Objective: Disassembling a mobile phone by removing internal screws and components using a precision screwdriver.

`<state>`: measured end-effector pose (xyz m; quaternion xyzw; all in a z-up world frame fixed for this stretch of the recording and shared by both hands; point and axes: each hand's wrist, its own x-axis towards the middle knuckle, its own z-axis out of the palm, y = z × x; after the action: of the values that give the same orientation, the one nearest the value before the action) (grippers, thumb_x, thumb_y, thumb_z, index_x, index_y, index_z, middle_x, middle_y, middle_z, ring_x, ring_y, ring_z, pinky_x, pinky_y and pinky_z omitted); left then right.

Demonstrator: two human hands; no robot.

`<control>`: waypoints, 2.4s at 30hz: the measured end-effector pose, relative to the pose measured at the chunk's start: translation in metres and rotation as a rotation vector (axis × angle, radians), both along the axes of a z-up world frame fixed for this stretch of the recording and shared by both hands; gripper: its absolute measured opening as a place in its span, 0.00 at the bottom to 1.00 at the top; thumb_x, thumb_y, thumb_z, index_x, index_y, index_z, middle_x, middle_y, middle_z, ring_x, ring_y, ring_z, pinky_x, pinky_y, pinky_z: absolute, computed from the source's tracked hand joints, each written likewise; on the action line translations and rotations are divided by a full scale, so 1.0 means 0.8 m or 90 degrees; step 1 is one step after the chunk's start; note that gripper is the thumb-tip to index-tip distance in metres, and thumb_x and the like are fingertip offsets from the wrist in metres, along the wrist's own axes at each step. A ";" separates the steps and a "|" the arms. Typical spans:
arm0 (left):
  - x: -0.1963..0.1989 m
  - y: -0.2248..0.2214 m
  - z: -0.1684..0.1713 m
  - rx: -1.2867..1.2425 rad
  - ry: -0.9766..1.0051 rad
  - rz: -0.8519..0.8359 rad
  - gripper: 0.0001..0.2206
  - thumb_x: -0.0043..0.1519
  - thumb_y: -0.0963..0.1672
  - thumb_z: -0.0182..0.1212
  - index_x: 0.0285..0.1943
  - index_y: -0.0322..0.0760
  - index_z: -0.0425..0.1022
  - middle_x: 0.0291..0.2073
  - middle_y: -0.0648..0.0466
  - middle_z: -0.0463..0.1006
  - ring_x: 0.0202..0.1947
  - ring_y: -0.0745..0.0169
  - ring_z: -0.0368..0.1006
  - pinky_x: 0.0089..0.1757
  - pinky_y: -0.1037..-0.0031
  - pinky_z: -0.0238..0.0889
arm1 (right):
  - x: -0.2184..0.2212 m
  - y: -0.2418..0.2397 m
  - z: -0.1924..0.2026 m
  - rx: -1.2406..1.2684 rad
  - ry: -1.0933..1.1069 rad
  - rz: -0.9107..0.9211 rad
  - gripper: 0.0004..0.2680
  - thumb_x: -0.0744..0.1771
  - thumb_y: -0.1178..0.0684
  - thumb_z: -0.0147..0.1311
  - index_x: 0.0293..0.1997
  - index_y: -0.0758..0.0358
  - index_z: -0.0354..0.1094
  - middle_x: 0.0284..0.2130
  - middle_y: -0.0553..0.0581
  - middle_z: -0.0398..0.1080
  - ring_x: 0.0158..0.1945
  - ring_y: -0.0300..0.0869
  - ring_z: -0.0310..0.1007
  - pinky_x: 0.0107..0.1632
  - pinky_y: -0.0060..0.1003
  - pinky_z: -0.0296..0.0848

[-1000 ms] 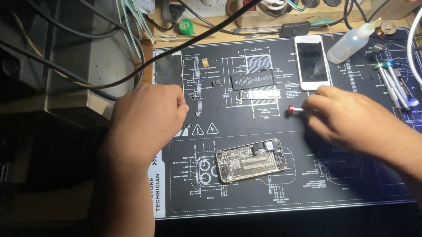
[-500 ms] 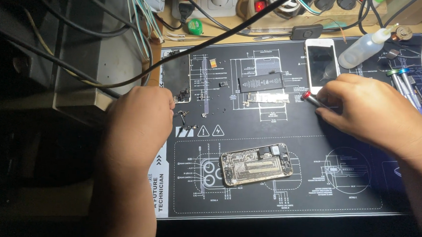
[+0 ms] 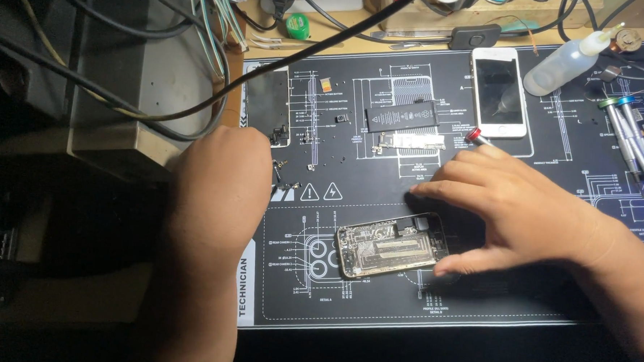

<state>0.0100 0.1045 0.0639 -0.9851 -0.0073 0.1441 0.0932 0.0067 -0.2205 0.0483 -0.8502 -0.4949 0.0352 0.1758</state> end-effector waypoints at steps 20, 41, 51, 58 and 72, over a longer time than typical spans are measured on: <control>0.016 0.002 -0.018 0.025 -0.022 -0.017 0.12 0.53 0.34 0.57 0.26 0.47 0.77 0.27 0.54 0.79 0.28 0.46 0.80 0.27 0.60 0.72 | -0.015 0.025 -0.012 -0.012 -0.002 0.053 0.32 0.61 0.24 0.60 0.62 0.60 0.67 0.38 0.56 0.67 0.36 0.49 0.67 0.40 0.44 0.65; 0.017 0.007 -0.014 -0.017 -0.016 -0.036 0.12 0.55 0.34 0.55 0.29 0.46 0.76 0.26 0.53 0.77 0.28 0.46 0.77 0.28 0.57 0.71 | -0.014 0.021 -0.013 0.037 0.003 0.053 0.23 0.63 0.33 0.63 0.54 0.60 0.70 0.37 0.56 0.70 0.31 0.49 0.68 0.36 0.43 0.67; 0.011 0.000 -0.001 -0.029 -0.056 -0.024 0.06 0.64 0.44 0.62 0.32 0.46 0.77 0.27 0.52 0.78 0.28 0.45 0.79 0.27 0.55 0.71 | -0.013 0.019 -0.010 0.022 0.013 0.042 0.23 0.63 0.33 0.63 0.54 0.59 0.70 0.37 0.55 0.70 0.31 0.48 0.68 0.37 0.42 0.67; 0.006 0.003 -0.009 -0.007 -0.060 -0.048 0.14 0.59 0.33 0.51 0.32 0.47 0.77 0.28 0.53 0.79 0.29 0.45 0.79 0.28 0.57 0.73 | -0.012 0.017 -0.010 0.016 0.022 0.039 0.21 0.63 0.34 0.61 0.53 0.58 0.69 0.39 0.54 0.70 0.31 0.49 0.69 0.38 0.42 0.67; 0.013 -0.001 -0.010 -0.022 -0.026 -0.023 0.14 0.57 0.33 0.52 0.31 0.46 0.77 0.28 0.52 0.79 0.28 0.45 0.79 0.29 0.58 0.72 | -0.011 0.014 -0.007 0.002 0.036 0.032 0.23 0.63 0.32 0.63 0.53 0.58 0.70 0.39 0.53 0.71 0.33 0.49 0.71 0.39 0.42 0.68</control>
<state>0.0207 0.1033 0.0562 -0.9893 0.0111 0.1227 0.0786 -0.0019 -0.2097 0.0428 -0.8361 -0.5108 0.0627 0.1898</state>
